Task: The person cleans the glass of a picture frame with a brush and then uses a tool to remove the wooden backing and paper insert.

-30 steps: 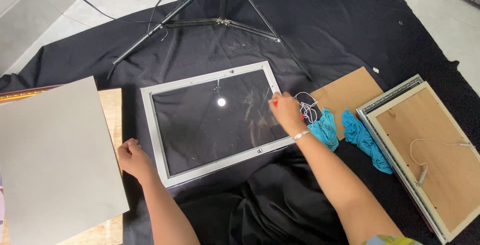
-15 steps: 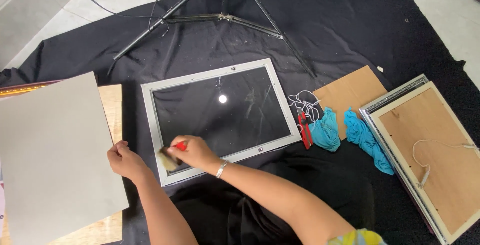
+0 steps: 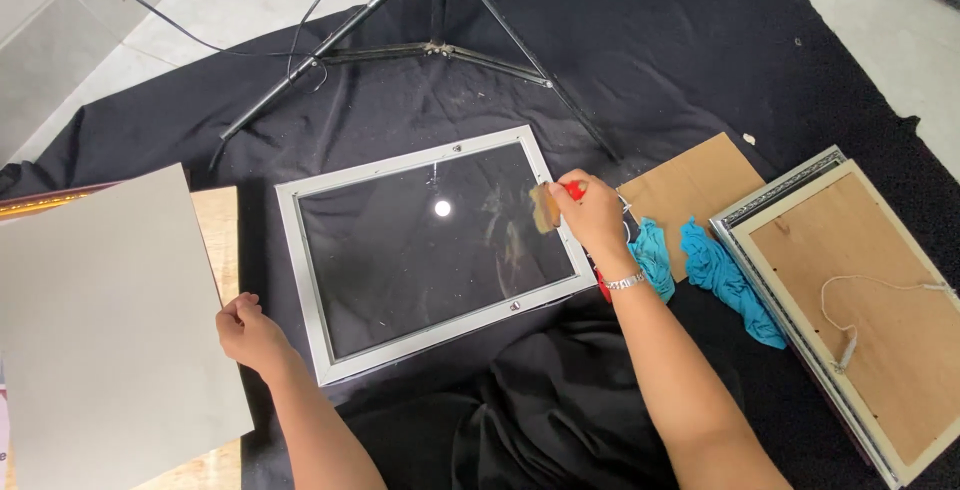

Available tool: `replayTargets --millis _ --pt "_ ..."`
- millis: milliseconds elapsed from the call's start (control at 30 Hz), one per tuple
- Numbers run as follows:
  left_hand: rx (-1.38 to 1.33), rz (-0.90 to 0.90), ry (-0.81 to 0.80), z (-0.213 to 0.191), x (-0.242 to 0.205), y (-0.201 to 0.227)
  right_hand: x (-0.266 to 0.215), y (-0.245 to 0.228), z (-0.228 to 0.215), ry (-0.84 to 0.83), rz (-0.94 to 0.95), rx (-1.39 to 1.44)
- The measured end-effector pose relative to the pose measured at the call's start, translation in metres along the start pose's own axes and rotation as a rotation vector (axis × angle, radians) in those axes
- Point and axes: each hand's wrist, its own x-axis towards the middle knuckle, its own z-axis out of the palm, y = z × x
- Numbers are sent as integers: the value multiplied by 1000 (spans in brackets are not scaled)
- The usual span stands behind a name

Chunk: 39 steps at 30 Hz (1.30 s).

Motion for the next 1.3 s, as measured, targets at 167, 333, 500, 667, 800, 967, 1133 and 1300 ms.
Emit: replayTargets --millis 167,333,500,667,800,967,1133,1300 --pt "32 13 -15 3 0 -6 -25 -36 12 -114 -31 53" --pt "41 52 -65 3 -1 -4 -46 -63 31 -322 39 212" --pt "59 30 -77 2 -3 2 -79 -97 40 -629 -116 294" --pt "62 40 -96 -5 -2 1 -46 -63 39 -656 -65 169" --pt "44 13 -97 -5 -5 12 10 5 33 -346 38 -198" --pt "63 9 -109 0 -5 9 7 28 36 -152 -97 -487" --pt "79 -8 -122 -2 -11 12 -40 -26 73 -382 -162 -308" --pt "84 -60 -123 0 -8 14 -71 -90 49 -720 -302 -46"
